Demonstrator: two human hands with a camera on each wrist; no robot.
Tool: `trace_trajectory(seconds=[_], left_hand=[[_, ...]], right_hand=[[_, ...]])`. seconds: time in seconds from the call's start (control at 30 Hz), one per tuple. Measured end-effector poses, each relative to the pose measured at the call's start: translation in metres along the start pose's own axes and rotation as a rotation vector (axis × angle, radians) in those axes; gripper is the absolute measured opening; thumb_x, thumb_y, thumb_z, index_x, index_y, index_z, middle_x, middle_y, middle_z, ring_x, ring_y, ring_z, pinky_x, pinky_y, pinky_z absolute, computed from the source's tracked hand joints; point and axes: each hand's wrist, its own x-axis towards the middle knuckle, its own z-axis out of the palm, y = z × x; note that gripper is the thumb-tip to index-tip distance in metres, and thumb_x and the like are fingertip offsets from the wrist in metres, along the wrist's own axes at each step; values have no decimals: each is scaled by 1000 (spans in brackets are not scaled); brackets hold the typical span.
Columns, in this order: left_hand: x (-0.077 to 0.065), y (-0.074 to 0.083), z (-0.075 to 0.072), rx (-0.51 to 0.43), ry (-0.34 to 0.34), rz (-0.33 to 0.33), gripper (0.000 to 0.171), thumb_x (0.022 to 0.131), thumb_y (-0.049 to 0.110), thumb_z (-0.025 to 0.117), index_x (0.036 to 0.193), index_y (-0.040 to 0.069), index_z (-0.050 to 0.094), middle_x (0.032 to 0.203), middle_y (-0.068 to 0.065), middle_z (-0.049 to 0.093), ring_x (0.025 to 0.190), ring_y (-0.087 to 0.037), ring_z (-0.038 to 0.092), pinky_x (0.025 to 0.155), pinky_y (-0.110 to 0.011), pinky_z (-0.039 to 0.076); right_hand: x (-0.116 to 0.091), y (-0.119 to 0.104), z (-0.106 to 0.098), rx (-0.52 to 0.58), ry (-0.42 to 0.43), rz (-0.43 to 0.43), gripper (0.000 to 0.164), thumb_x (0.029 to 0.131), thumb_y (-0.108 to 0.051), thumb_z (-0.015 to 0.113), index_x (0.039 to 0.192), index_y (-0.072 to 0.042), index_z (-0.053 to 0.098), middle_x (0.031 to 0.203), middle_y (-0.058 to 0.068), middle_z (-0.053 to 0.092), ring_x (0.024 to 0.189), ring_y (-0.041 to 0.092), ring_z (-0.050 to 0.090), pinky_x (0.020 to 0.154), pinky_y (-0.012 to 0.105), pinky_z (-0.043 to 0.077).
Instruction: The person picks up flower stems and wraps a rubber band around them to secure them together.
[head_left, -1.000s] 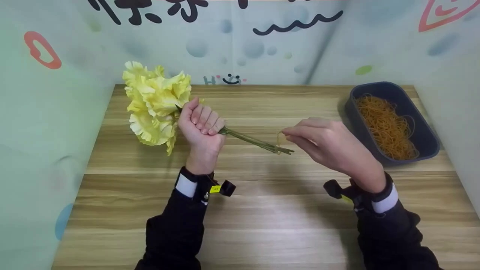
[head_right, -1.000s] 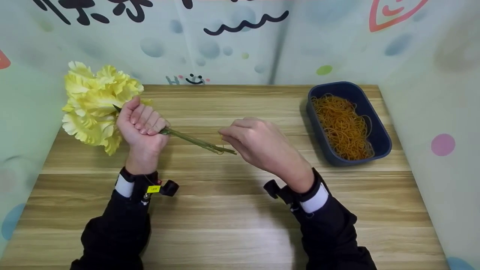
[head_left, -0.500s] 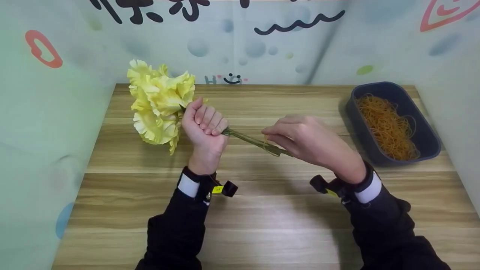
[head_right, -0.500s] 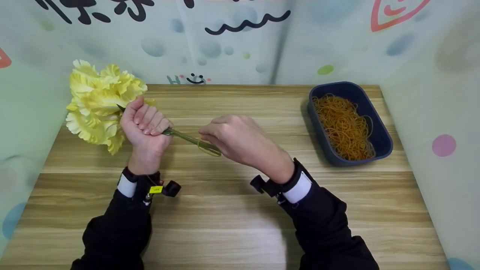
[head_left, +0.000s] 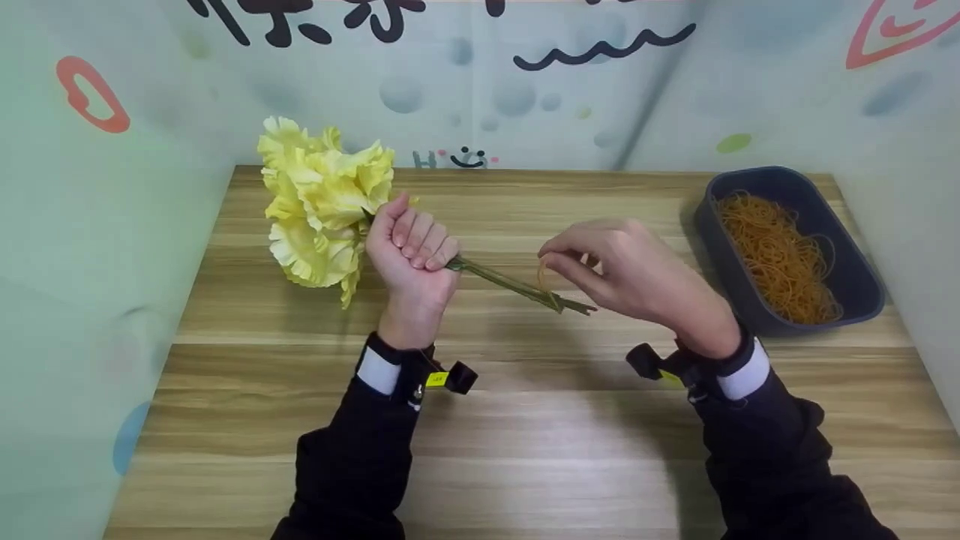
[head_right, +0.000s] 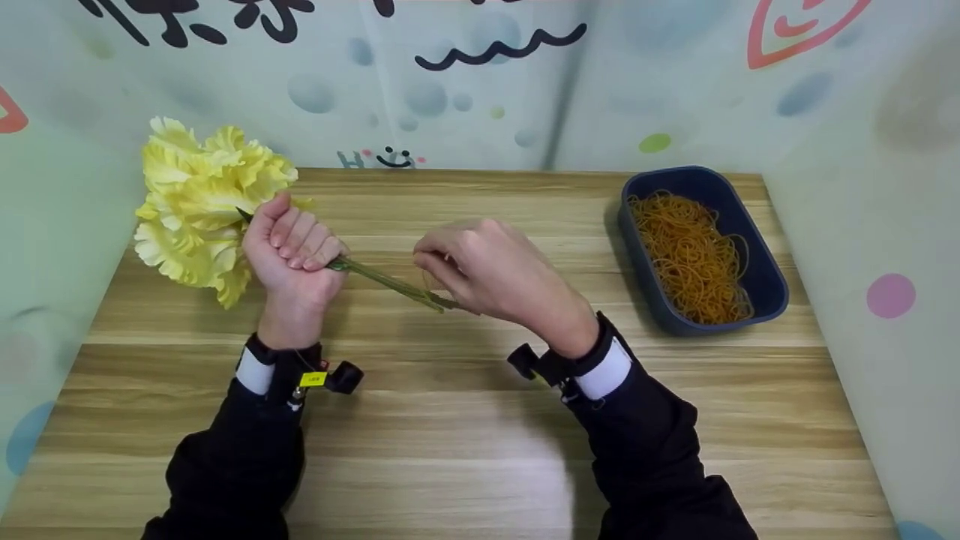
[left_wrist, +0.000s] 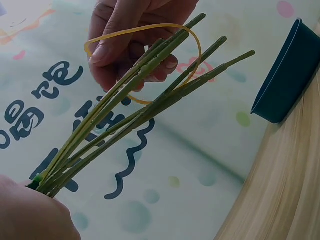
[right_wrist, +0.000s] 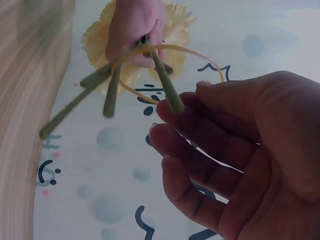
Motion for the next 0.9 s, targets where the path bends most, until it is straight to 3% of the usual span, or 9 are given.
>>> trace_trajectory(seconds=[0.27, 0.5, 0.9], left_hand=[[1, 4, 1, -34, -9, 11, 57, 103, 17, 33, 47, 16, 35, 37, 5, 31, 34, -5, 14, 30, -18, 15], [0, 4, 0, -14, -5, 18, 57, 104, 17, 33, 47, 16, 35, 37, 6, 31, 34, -5, 14, 30, -18, 16], [0, -1, -1, 22, 16, -4, 58, 104, 18, 34, 46, 17, 35, 37, 6, 31, 33, -5, 17, 30, -18, 18]], right_hand=[[-12, 9, -11, 8, 23, 46, 13, 104, -17, 60, 104, -7, 70, 93, 0, 70, 76, 6, 58, 67, 24, 49], [-15, 10, -11, 45, 48, 41, 13, 101, -13, 65, 108, -7, 74, 97, -1, 74, 80, 5, 65, 68, 19, 50], [5, 2, 5, 144, 28, 44, 17, 101, -17, 65, 109, -7, 76, 94, -1, 74, 73, 4, 62, 64, 20, 50]])
